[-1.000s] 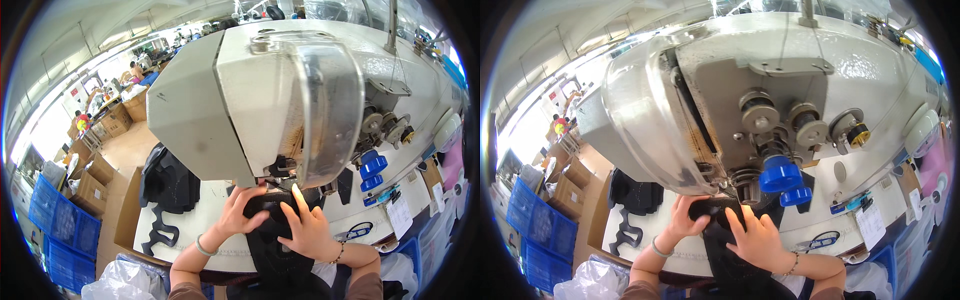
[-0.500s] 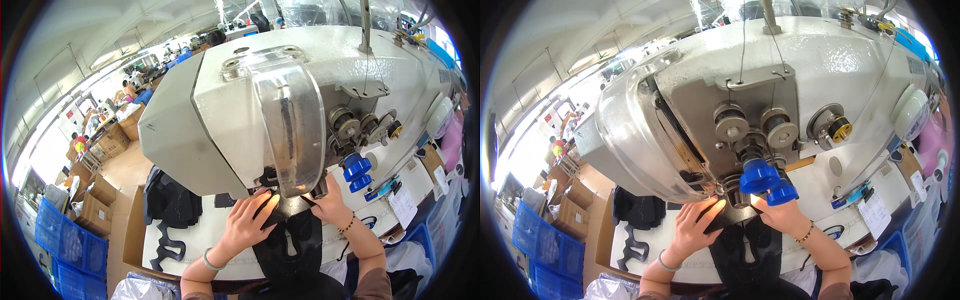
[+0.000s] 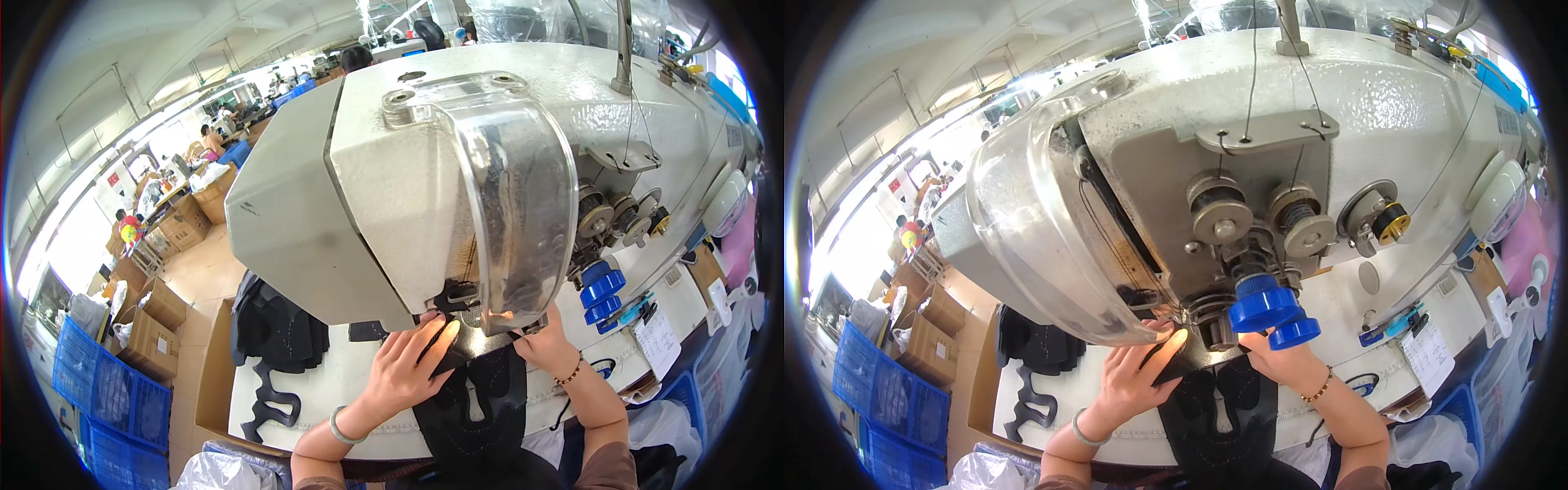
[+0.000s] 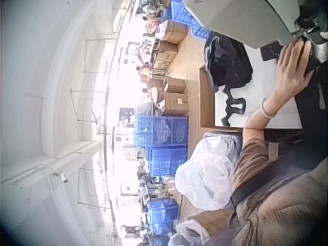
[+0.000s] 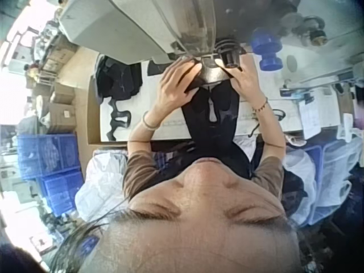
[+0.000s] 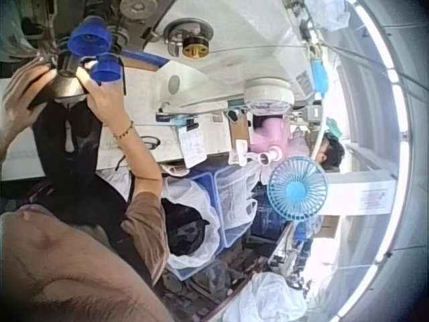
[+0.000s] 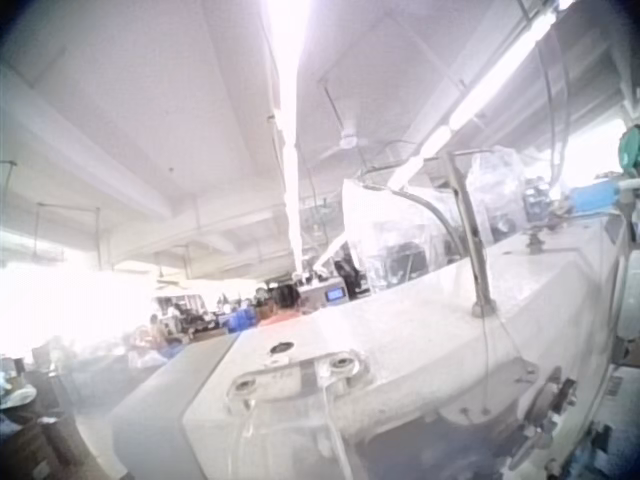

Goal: The person takes fabric pieces from a stack and feeds them through a sewing machine to stitch them together.

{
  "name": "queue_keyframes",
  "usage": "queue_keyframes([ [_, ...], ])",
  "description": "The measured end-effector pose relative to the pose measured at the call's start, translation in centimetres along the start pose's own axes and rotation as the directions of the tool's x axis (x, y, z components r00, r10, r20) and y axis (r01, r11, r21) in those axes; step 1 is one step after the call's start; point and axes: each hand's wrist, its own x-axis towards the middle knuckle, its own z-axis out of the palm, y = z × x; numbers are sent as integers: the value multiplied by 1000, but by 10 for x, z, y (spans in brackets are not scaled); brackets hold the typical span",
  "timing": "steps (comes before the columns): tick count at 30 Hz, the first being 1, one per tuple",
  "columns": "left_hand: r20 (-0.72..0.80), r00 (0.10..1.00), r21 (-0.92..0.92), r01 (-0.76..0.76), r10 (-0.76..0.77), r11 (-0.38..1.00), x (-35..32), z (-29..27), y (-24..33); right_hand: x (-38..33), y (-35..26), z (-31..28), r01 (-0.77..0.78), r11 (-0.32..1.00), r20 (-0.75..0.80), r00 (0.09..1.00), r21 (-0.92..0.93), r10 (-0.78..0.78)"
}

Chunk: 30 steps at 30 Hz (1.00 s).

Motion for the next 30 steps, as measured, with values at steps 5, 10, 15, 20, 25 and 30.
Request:
queue_keyframes([
  [5, 4, 1000, -9, 3, -3, 1000, -3, 1, -1, -5, -1, -5, 40, 999, 45, 998, -34, -38],
  [10, 16, 1000, 37, 3, -3, 999, -5, 2, 1, -11, 0, -4, 14, 997, 63, 998, -72, -10],
  [15, -15, 985, 138, -168, 172, 976, 0, 6, 0, -16, 4, -2, -69, 996, 84, 994, -55, 73],
  [20, -40, 989, 152, -137, 145, 979, 5, 3, 14, -13, 3, -3, -60, 997, 129, 989, -53, 66],
  [25, -80, 983, 226, -145, 167, 963, 4, 6, 16, -20, 8, -1, -100, 994, 73, 992, -36, 102],
  [30, -113, 974, 209, -168, 195, 963, 4, 11, 10, -23, 11, -1, -179, 983, 125, 977, 44, 172],
])
